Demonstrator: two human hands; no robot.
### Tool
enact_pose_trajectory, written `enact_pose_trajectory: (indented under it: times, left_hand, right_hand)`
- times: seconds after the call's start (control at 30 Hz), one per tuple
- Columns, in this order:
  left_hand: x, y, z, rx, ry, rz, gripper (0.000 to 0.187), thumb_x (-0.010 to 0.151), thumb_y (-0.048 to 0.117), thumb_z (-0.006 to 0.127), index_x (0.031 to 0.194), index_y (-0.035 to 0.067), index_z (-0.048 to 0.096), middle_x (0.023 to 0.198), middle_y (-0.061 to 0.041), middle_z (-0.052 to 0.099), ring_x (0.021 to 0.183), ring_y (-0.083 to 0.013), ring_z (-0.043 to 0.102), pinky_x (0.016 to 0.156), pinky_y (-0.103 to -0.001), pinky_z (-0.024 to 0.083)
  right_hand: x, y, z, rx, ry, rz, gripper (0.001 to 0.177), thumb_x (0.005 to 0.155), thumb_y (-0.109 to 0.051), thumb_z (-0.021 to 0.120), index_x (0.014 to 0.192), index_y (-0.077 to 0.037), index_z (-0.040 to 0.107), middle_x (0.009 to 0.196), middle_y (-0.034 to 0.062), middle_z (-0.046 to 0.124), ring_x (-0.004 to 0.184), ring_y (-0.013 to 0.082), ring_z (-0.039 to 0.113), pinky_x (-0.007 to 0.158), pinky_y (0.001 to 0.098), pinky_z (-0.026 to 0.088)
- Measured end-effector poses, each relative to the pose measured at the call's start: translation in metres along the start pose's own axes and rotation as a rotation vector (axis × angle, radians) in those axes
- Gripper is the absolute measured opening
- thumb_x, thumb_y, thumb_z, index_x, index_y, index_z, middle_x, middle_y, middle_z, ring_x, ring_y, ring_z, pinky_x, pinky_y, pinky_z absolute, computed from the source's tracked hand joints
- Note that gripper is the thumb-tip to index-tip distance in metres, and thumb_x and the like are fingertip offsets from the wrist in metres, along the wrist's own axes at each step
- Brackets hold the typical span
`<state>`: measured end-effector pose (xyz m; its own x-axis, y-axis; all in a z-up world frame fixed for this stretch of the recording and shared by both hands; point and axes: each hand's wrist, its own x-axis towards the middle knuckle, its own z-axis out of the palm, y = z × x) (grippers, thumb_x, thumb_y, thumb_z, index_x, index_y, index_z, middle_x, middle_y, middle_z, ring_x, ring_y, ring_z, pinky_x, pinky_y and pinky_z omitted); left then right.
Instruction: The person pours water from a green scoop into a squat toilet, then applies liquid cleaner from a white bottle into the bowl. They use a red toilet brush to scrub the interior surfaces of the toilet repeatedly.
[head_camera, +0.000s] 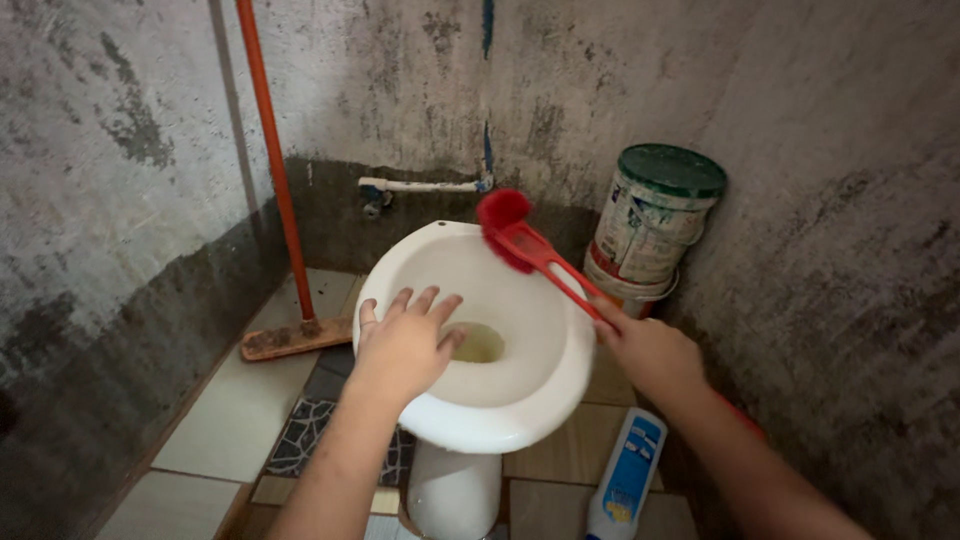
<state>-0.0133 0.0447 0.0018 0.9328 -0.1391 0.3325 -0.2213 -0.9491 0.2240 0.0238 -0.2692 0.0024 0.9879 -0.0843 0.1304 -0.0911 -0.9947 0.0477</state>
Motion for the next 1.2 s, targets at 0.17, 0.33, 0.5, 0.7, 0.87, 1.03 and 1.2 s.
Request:
enact_pose_trajectory:
  times: [0.17, 0.33, 0.5, 0.7, 0.87, 1.03, 1.2]
  left_hand:
    - [0.009, 0.003, 0.006, -0.028, -0.026, -0.014, 0.054, 0.096, 0.045, 0.054, 0.148, 0.032, 0.049, 0.158, -0.003, 0.043, 0.146, -0.03, 0.037, 0.112, -0.069, 0.019]
    - [0.005, 0.01, 0.016, -0.04, -0.03, 0.015, 0.049, 0.097, 0.043, 0.054, 0.144, 0.031, 0.051, 0.156, -0.002, 0.045, 0.146, -0.0264, 0.037, 0.115, -0.068, 0.019]
    - [0.005, 0.001, 0.013, -0.053, -0.011, -0.01, 0.051, 0.095, 0.042, 0.056, 0.145, 0.032, 0.053, 0.153, -0.002, 0.046, 0.146, -0.0277, 0.035, 0.116, -0.067, 0.017]
    - [0.004, -0.01, 0.0, -0.095, 0.021, -0.051, 0.053, 0.094, 0.04, 0.059, 0.145, 0.032, 0.055, 0.155, -0.003, 0.046, 0.144, -0.024, 0.038, 0.116, -0.065, 0.018]
    - [0.002, -0.032, -0.004, -0.143, 0.095, -0.078, 0.046, 0.094, 0.037, 0.06, 0.139, 0.025, 0.058, 0.151, -0.002, 0.051, 0.143, -0.0177, 0.043, 0.118, -0.061, 0.022]
    - [0.001, -0.043, -0.003, -0.112, 0.08, -0.117, 0.054, 0.092, 0.037, 0.061, 0.145, 0.026, 0.055, 0.152, -0.002, 0.048, 0.142, -0.0191, 0.042, 0.115, -0.061, 0.024]
    - [0.003, -0.044, -0.002, -0.108, 0.118, -0.078, 0.053, 0.092, 0.036, 0.062, 0.144, 0.025, 0.053, 0.155, -0.002, 0.048, 0.144, -0.0223, 0.04, 0.114, -0.061, 0.024]
  right_hand:
    - [0.02, 0.007, 0.009, 0.103, 0.017, 0.091, 0.053, 0.101, -0.057, 0.039, 0.154, -0.053, 0.037, 0.098, 0.0197, 0.076, 0.09, 0.0406, 0.074, 0.082, 0.053, 0.06]
    - [0.042, -0.03, 0.006, 0.067, 0.015, -0.064, 0.049, 0.101, -0.057, 0.039, 0.15, -0.054, 0.04, 0.092, 0.0173, 0.073, 0.085, 0.0366, 0.073, 0.079, 0.0513, 0.06]
    - [0.046, -0.05, -0.007, -0.019, -0.055, -0.053, 0.049, 0.103, -0.058, 0.038, 0.152, -0.055, 0.037, 0.092, 0.0177, 0.073, 0.086, 0.0351, 0.075, 0.077, 0.0496, 0.062]
    - [0.066, -0.068, 0.004, 0.075, 0.11, -0.192, 0.047, 0.1, -0.056, 0.043, 0.146, -0.048, 0.048, 0.091, 0.0169, 0.074, 0.082, 0.0371, 0.072, 0.074, 0.0524, 0.058]
    - [0.059, -0.076, 0.003, 0.019, 0.001, -0.309, 0.05, 0.097, -0.06, 0.042, 0.148, -0.055, 0.044, 0.091, 0.016, 0.075, 0.082, 0.0361, 0.075, 0.078, 0.0493, 0.06]
    - [0.085, -0.079, 0.003, 0.025, 0.1, -0.271, 0.05, 0.101, -0.057, 0.042, 0.15, -0.048, 0.045, 0.087, 0.0167, 0.074, 0.077, 0.0377, 0.072, 0.073, 0.0525, 0.059]
    - [0.057, -0.073, 0.004, 0.151, 0.067, -0.507, 0.05, 0.096, -0.058, 0.047, 0.146, -0.052, 0.049, 0.08, 0.0158, 0.073, 0.07, 0.0342, 0.074, 0.073, 0.0482, 0.06]
